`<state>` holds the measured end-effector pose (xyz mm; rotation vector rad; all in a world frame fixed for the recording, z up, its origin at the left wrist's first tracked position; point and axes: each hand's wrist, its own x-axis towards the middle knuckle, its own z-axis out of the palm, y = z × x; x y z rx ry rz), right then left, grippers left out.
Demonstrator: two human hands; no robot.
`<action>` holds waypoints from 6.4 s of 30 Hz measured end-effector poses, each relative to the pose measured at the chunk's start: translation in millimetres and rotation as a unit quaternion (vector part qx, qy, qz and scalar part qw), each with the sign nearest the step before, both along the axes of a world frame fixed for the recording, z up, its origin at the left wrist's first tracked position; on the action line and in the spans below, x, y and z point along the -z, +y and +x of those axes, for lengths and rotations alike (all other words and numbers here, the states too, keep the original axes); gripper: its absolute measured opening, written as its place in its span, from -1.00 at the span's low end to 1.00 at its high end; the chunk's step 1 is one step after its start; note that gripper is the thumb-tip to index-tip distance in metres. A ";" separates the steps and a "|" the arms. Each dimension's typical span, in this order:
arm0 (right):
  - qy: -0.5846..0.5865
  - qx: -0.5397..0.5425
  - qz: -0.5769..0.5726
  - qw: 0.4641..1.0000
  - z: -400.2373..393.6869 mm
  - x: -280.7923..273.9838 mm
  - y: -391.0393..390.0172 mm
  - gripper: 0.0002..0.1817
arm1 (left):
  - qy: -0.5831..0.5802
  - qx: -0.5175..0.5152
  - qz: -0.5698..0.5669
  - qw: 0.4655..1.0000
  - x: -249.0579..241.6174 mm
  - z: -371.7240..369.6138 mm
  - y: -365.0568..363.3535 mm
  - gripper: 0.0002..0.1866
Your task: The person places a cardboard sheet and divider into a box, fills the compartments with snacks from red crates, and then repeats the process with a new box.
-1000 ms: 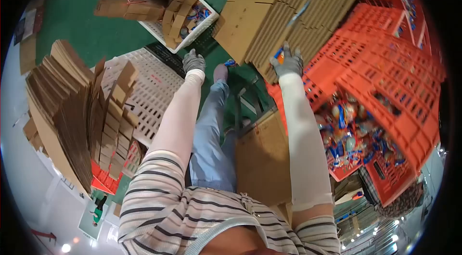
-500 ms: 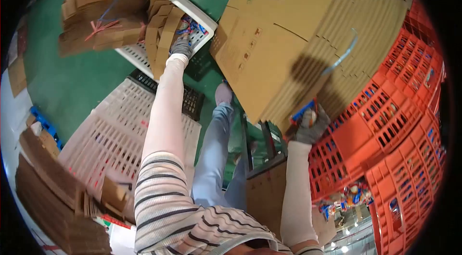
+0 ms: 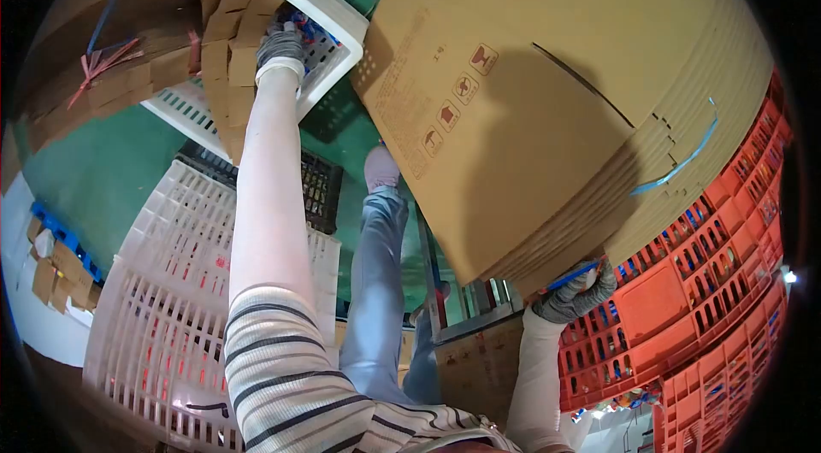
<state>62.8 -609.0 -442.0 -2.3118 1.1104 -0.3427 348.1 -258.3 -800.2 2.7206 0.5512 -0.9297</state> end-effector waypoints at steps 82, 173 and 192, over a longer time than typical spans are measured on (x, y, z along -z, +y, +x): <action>-0.210 -0.424 -0.137 0.870 -103.8 -514.5 20.4 -0.41 | 0.133 0.092 -0.894 0.417 -773.6 -259.8 -176.8 -0.69; -0.188 0.198 0.411 0.870 -325.7 -230.6 -319.9 -0.64 | 0.030 -0.050 -0.540 0.840 -597.8 -344.0 -433.6 -0.37; -0.235 0.187 0.531 0.793 -267.1 -191.4 -279.7 -0.60 | 0.134 0.137 -0.486 0.853 -621.8 -369.8 -499.4 -0.24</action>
